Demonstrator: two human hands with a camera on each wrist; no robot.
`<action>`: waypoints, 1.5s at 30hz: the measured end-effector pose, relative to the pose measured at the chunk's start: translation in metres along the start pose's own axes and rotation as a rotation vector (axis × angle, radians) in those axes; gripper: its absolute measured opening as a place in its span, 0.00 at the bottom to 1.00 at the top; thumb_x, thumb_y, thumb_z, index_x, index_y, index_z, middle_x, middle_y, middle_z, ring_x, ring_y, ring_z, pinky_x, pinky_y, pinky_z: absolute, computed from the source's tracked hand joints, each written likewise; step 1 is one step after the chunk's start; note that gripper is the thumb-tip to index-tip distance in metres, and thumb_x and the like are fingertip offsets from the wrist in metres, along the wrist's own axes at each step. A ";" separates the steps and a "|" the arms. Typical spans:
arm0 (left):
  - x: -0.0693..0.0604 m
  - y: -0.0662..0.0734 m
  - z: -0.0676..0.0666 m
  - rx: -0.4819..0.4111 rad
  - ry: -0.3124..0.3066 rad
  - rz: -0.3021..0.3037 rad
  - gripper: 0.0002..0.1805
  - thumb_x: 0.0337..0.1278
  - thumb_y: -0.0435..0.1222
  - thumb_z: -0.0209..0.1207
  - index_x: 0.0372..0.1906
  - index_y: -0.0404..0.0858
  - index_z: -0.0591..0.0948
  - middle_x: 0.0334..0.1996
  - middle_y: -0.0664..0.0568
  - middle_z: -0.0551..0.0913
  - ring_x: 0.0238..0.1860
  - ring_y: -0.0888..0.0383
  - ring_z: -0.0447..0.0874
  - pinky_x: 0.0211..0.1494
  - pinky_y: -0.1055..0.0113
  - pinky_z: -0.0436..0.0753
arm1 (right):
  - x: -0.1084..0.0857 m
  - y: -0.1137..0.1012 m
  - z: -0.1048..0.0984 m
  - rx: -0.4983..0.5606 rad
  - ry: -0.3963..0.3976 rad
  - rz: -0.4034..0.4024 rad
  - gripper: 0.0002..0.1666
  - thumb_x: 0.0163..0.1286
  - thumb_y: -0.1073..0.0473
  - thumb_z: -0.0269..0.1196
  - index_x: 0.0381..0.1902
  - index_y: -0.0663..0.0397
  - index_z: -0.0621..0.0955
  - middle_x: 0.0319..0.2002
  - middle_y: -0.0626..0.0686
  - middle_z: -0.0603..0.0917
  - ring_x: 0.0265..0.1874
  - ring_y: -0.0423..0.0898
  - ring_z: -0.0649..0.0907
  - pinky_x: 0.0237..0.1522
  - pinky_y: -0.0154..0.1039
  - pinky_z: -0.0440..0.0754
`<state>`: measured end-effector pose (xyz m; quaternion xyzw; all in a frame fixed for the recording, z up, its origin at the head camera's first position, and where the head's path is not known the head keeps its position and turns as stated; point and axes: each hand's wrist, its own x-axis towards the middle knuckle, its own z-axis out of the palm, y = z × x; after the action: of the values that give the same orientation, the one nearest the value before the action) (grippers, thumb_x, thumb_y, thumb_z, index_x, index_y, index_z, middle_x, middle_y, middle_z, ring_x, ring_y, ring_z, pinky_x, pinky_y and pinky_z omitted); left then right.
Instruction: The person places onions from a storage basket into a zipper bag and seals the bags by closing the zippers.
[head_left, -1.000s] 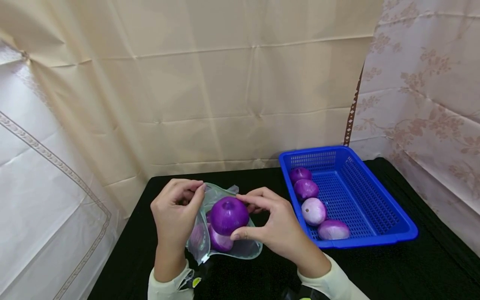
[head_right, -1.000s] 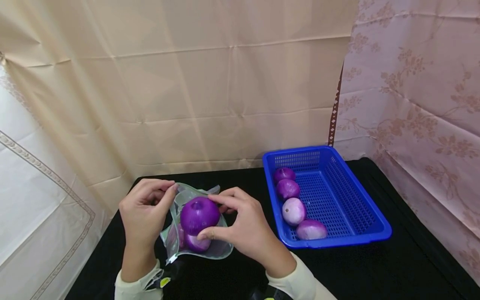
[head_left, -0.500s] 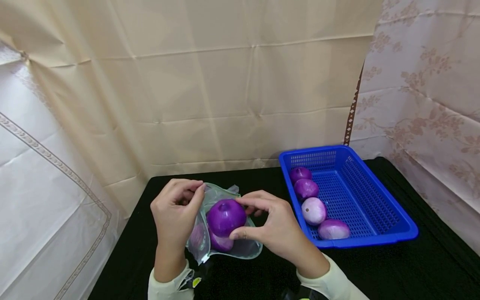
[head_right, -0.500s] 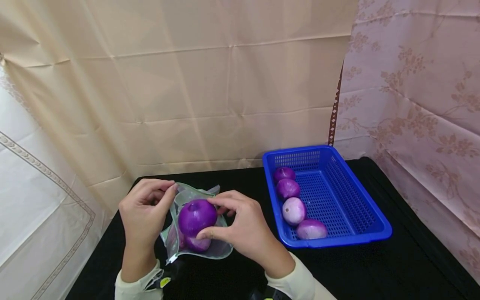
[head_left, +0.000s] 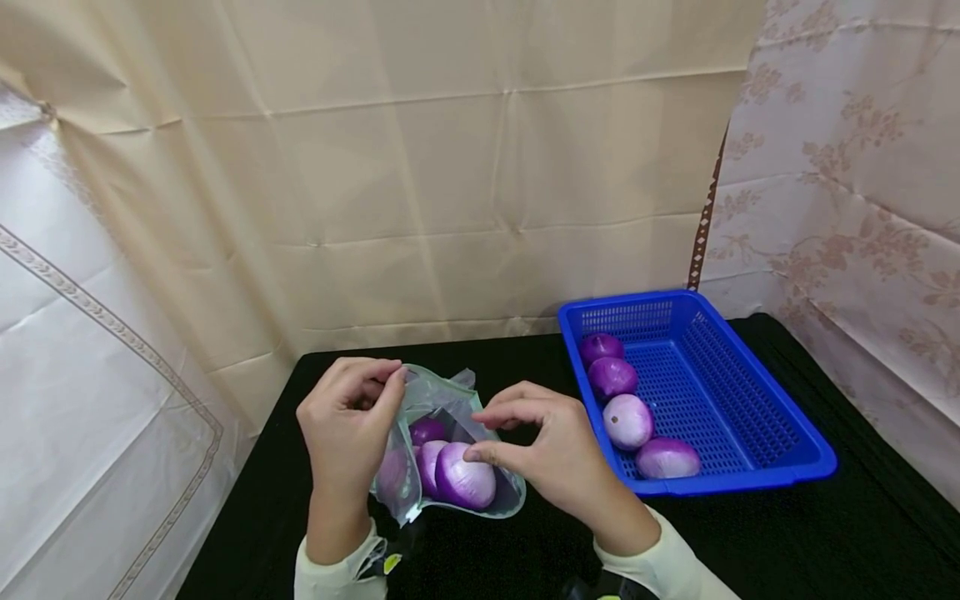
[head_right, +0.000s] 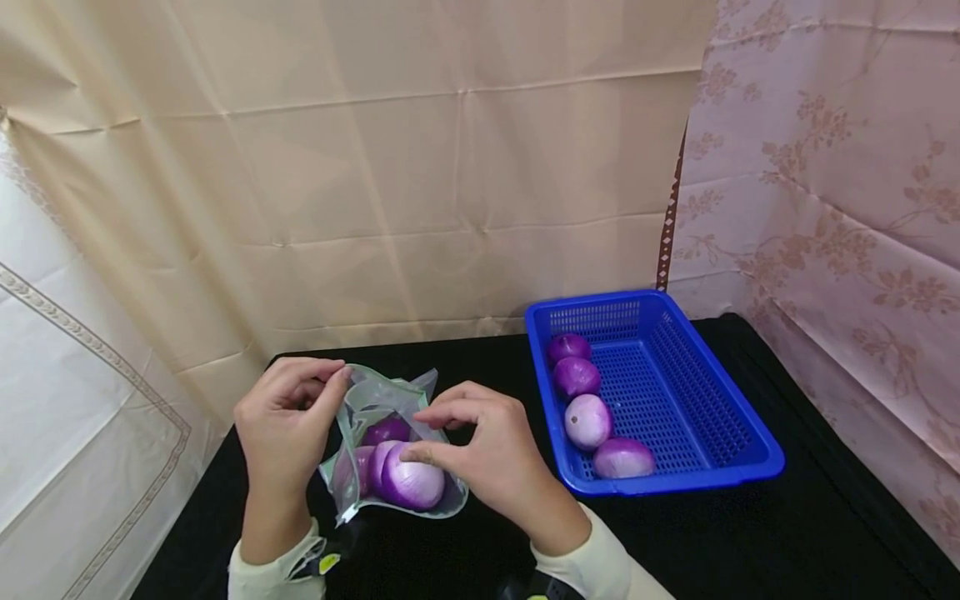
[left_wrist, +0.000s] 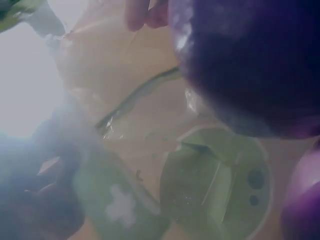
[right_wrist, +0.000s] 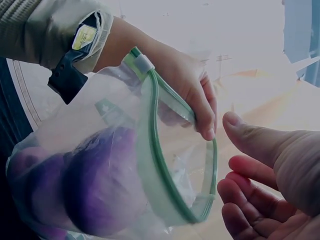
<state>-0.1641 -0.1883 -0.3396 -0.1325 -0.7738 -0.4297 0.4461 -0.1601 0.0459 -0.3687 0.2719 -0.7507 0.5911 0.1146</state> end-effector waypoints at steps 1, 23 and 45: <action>0.000 0.001 0.000 0.004 0.007 -0.001 0.02 0.54 0.28 0.73 0.32 0.33 0.90 0.32 0.52 0.88 0.24 0.66 0.78 0.29 0.79 0.74 | 0.000 0.000 0.000 0.005 -0.002 -0.001 0.18 0.51 0.48 0.83 0.39 0.45 0.92 0.40 0.38 0.87 0.39 0.39 0.86 0.42 0.37 0.86; 0.003 0.012 -0.003 0.007 0.032 -0.016 0.03 0.54 0.26 0.73 0.30 0.30 0.89 0.30 0.48 0.87 0.23 0.67 0.77 0.28 0.80 0.74 | 0.005 0.001 -0.009 -0.036 -0.051 -0.028 0.20 0.53 0.43 0.81 0.40 0.44 0.91 0.40 0.38 0.87 0.39 0.39 0.86 0.43 0.38 0.87; 0.007 0.028 0.001 -0.010 0.018 0.005 0.02 0.54 0.25 0.71 0.30 0.30 0.89 0.30 0.46 0.87 0.22 0.66 0.78 0.28 0.79 0.74 | 0.035 -0.004 -0.027 -0.206 -0.051 -0.119 0.20 0.51 0.45 0.82 0.42 0.40 0.91 0.37 0.38 0.87 0.36 0.37 0.85 0.40 0.36 0.85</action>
<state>-0.1518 -0.1718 -0.3191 -0.1329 -0.7674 -0.4333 0.4534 -0.1907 0.0614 -0.3413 0.3178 -0.7928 0.4957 0.1576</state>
